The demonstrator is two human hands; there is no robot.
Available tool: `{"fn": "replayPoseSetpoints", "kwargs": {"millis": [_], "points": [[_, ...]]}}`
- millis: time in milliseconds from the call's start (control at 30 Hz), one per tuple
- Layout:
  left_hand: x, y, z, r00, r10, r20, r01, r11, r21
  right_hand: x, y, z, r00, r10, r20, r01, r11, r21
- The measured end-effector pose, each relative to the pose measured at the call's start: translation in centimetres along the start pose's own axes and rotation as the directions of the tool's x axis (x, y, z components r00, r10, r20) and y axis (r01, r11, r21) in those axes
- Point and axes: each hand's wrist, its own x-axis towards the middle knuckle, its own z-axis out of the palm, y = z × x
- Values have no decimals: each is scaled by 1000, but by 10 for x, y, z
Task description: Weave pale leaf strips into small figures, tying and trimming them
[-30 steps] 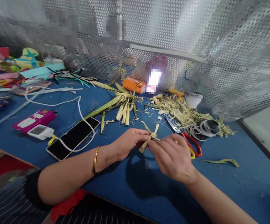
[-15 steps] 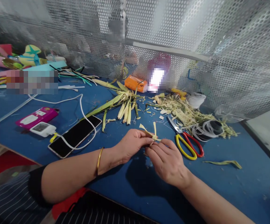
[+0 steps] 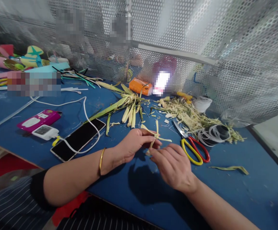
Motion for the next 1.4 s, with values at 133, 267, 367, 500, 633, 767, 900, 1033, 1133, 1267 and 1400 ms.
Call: {"fn": "replayPoseSetpoints", "kwargs": {"millis": [133, 267, 367, 500, 633, 767, 900, 1033, 1133, 1267, 1400], "points": [[1, 7, -5, 1000, -5, 20, 6, 1000, -19, 1, 13, -6, 948, 304, -98, -316, 939, -137], [2, 7, -7, 998, -59, -3, 59, 998, 2, 3, 21, -3, 923, 379, 68, -375, 925, -59], [2, 8, -6, 997, -65, -52, 65, 998, 0, 3, 20, 0, 922, 377, 90, -376, 926, -30], [2, 7, -5, 996, -54, -73, 54, 999, -7, 1, 20, 4, 920, 369, 132, -377, 925, 43], [3, 4, -6, 997, -75, -15, 75, 997, 28, -2, 21, 7, 930, 343, 130, -344, 939, -16], [4, 2, -6, 997, -80, 18, 78, 991, 106, -2, 19, 6, 946, 296, 129, -283, 953, -109], [6, -1, -4, 998, -2, -67, 16, 979, 204, 1, 13, 5, 944, 303, 129, -294, 952, -81], [8, -7, -2, 985, 135, -112, -102, 960, 261, 6, 3, 2, 921, 369, 122, -378, 924, 57], [9, -11, -2, 975, 182, -124, -142, 951, 275, 8, 0, 1, 930, 351, 107, -360, 930, 79], [9, -8, -4, 986, 121, -111, -91, 966, 242, 8, 4, -2, 924, 367, 109, -374, 926, 56], [9, 1, -8, 998, -5, -58, 16, 983, 184, 6, 12, -6, 885, 446, 134, -457, 887, 63]]}}
